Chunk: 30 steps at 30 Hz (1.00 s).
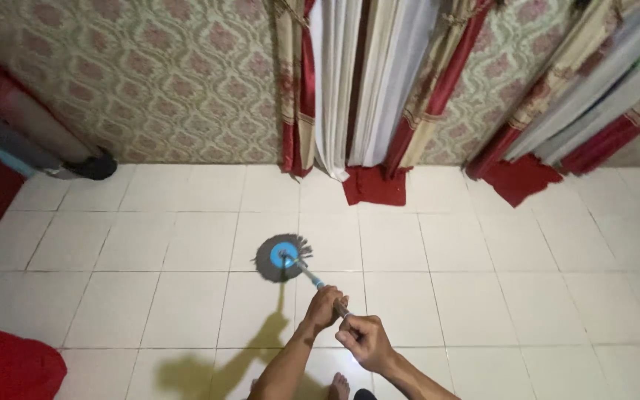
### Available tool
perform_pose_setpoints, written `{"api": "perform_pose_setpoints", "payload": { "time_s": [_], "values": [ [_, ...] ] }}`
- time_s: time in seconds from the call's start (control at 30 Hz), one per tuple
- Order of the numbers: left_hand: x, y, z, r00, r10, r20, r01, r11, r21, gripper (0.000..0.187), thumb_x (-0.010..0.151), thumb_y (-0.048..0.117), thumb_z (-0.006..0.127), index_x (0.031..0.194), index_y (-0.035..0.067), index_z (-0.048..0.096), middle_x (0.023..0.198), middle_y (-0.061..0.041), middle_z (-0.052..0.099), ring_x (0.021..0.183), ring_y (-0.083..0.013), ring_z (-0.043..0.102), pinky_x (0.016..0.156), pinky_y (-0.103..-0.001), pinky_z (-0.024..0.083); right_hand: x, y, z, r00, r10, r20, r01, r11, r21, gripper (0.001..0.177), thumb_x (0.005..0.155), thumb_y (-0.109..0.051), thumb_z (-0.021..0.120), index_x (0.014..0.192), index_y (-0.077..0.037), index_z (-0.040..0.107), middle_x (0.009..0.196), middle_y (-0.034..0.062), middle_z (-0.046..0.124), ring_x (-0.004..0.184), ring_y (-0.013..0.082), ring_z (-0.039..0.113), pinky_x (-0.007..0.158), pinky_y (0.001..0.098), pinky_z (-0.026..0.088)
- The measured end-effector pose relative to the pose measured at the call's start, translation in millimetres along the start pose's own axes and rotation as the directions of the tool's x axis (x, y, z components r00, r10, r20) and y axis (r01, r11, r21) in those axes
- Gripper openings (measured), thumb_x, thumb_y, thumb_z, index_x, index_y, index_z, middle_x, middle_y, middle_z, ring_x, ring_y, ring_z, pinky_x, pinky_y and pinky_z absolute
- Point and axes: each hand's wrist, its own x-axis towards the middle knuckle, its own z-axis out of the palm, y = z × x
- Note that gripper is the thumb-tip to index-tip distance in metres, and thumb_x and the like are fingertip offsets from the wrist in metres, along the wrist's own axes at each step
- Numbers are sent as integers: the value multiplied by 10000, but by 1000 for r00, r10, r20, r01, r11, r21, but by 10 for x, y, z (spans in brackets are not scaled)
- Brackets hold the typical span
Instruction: Mopping the tiled floor in a residential hallway.
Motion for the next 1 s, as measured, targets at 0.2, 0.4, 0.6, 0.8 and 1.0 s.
{"api": "perform_pose_setpoints", "payload": {
  "time_s": [0.2,0.4,0.6,0.8,1.0],
  "values": [
    [374,-52,-85,986,164,-19,-165,982,-95,369,952,226,622,613,80,620,703,-160,642,760,-379,607,715,-482,472,409,268,-209,971,-82,-225,43,984,-175,379,1000,-188,587,662,-19,609,549,4,549,475,88,486,447,286,400],
    [477,-67,-455,982,-150,116,140,986,95,368,957,307,604,746,14,675,824,-211,673,839,-406,640,770,-500,509,881,-260,-89,948,70,-309,-12,983,184,468,1059,-279,492,670,-25,542,577,33,543,527,105,488,491,288,428],
    [3,-372,-689,972,-215,92,198,966,167,292,921,260,604,781,23,702,855,-223,687,855,-424,653,765,-510,524,802,-179,422,931,143,-337,-68,972,224,493,1057,-311,492,665,-21,560,564,30,535,508,101,488,475,278,417],
    [-396,-299,-1014,909,-401,115,377,907,186,212,875,214,655,805,35,743,869,-208,709,867,-419,678,773,-501,544,714,-46,662,888,230,-399,-158,966,206,522,1051,-359,482,679,-16,610,530,21,517,479,94,462,453,270,363],
    [-870,-339,-1273,863,-504,41,489,852,185,247,886,259,695,808,32,750,849,-220,706,854,-423,677,798,-502,542,739,126,991,863,315,-394,-200,931,306,544,1042,-390,495,665,-14,606,484,21,491,433,105,446,431,274,346]
  ]
}}
